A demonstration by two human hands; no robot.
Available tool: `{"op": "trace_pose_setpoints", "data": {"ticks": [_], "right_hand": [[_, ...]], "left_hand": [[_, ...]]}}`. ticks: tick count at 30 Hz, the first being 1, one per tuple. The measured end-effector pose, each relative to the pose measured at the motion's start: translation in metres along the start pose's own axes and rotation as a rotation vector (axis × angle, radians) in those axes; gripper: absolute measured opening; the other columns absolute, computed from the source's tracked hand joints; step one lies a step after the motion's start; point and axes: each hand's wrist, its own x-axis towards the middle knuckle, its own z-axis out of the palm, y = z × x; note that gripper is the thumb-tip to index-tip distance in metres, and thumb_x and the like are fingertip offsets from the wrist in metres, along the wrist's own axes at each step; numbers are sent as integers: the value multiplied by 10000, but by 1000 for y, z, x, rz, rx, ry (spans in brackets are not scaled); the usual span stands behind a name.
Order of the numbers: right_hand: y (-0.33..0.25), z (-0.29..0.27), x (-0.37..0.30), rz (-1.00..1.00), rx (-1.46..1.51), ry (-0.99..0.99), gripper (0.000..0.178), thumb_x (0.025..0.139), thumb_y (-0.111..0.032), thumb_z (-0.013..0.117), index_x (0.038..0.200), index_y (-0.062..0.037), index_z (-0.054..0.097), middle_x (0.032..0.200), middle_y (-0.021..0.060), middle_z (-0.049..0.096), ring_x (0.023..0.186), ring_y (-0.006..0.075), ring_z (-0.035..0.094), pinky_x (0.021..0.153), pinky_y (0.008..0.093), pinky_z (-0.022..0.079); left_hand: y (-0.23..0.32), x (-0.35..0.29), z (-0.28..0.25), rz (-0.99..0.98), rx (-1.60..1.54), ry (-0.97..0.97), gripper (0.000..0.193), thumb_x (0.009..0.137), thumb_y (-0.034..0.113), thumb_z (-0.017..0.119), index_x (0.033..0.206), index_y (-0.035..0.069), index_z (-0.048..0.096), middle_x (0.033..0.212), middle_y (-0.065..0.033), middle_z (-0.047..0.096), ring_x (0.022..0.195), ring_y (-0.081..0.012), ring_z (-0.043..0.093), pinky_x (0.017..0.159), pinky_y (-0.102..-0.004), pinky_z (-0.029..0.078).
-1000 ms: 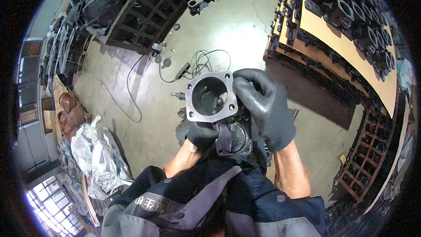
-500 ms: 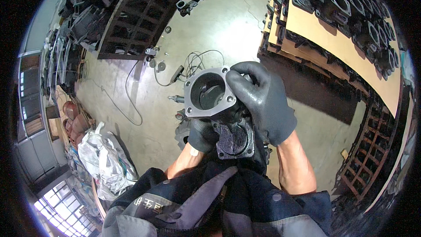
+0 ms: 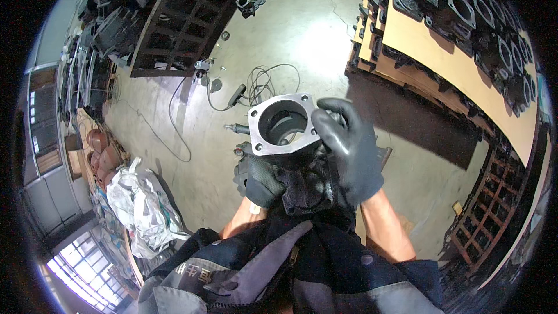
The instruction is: The person sits on the floor and uses a handheld angle grinder to smooth the surfaces of metal engine parts. After grinding, the person inspects the part and places it on a table with other finished parts before picking up another one to repeat the process.
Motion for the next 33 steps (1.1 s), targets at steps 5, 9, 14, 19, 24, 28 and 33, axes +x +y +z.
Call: {"op": "trace_pose_setpoints", "data": {"ticks": [5,9,14,19,24,28,33], "right_hand": [[39,-12,1,66,31,-187,433,979,-338,612,1175,46,644,1051,134,690,975,192,635,912,350,493],[32,-4,23,376,188,-298,307,965,-235,605,1120,23,669,965,86,694,877,149,637,772,295,519],[79,10,40,301,263,-302,212,957,-104,508,998,-10,693,847,31,686,654,84,626,531,229,497],[52,36,55,349,231,-273,237,908,-107,563,1051,34,688,913,57,703,749,108,636,643,256,521],[12,71,79,46,-332,-248,414,848,-227,642,1143,63,667,959,199,717,819,216,705,738,337,558],[-44,118,89,-238,-722,-273,441,783,-242,670,1138,18,685,887,243,709,813,319,727,719,383,570],[-85,155,90,-661,-961,-348,281,769,-224,671,945,-5,651,811,189,679,753,359,696,661,421,550]], "left_hand": [[-9,2,-3,-315,-491,88,460,787,149,722,1222,32,631,1119,-133,706,1024,-267,680,883,-358,531],[-18,-1,-6,-569,-901,215,455,810,159,707,1237,28,621,1134,-145,698,1037,-266,673,894,-360,525],[-32,-3,-7,-690,-1074,297,450,840,172,688,1257,23,607,1153,-161,688,1054,-264,664,906,-363,518],[-52,1,-29,-759,-1134,386,445,870,185,670,1276,18,594,1172,-176,679,1070,-263,655,919,-366,511],[-44,23,-76,-882,-1464,315,385,1028,241,468,1329,22,568,1244,-139,650,1139,-244,617,999,-369,473],[-67,35,-78,-632,-1362,237,357,1032,207,471,1315,11,564,1214,-102,646,1131,-209,598,990,-342,478],[-74,63,-73,-476,-1250,307,330,1023,181,486,1291,10,575,1183,-92,651,1117,-196,598,968,-327,485]]}}
